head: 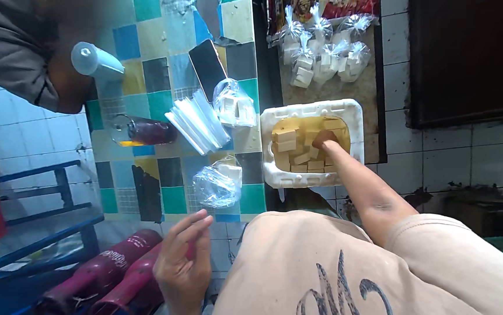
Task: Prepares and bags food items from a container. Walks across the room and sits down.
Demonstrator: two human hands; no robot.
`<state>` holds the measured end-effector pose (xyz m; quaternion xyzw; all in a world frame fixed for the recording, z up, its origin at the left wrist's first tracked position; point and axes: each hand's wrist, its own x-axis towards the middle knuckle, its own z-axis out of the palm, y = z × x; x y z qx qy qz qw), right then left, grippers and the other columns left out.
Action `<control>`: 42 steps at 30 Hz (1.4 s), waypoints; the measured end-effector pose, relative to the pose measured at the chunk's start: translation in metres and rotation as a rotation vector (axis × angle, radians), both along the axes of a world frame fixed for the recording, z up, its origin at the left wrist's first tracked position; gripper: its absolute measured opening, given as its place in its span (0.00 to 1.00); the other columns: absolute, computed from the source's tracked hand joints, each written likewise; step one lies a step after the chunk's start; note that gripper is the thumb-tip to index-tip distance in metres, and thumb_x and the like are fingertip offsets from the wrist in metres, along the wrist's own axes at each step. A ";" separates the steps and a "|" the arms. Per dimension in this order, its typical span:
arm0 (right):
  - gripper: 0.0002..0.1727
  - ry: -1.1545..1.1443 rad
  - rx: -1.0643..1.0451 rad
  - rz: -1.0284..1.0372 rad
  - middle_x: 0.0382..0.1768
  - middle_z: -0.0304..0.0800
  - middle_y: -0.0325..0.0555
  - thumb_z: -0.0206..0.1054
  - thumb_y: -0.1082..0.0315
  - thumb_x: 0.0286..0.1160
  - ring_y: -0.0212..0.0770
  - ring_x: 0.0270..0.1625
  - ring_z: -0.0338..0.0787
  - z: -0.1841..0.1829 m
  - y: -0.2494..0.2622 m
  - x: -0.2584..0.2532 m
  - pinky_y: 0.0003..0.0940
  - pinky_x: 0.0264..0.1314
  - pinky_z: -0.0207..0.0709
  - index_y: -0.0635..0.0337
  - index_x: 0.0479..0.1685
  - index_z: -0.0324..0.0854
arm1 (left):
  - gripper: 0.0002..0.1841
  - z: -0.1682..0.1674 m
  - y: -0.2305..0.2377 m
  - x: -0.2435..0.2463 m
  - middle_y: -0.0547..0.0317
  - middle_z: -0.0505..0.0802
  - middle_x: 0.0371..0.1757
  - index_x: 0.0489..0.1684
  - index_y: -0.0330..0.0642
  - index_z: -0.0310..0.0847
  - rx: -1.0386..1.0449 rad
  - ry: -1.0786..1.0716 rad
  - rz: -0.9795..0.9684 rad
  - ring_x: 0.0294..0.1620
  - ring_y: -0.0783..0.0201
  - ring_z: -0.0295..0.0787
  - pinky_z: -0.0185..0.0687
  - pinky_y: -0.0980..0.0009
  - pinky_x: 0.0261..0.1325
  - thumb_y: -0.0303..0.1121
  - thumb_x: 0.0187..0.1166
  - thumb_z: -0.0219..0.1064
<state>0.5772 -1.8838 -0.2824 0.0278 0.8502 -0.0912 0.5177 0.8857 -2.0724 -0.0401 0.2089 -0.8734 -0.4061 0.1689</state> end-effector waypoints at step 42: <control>0.43 -0.003 -0.460 -0.609 0.70 0.80 0.71 0.83 0.64 0.67 0.64 0.74 0.81 -0.028 -0.058 0.049 0.61 0.77 0.72 0.70 0.81 0.65 | 0.09 -0.001 0.014 0.007 0.61 0.91 0.59 0.48 0.39 0.90 -0.007 -0.036 0.052 0.58 0.77 0.88 0.85 0.81 0.61 0.25 0.83 0.62</control>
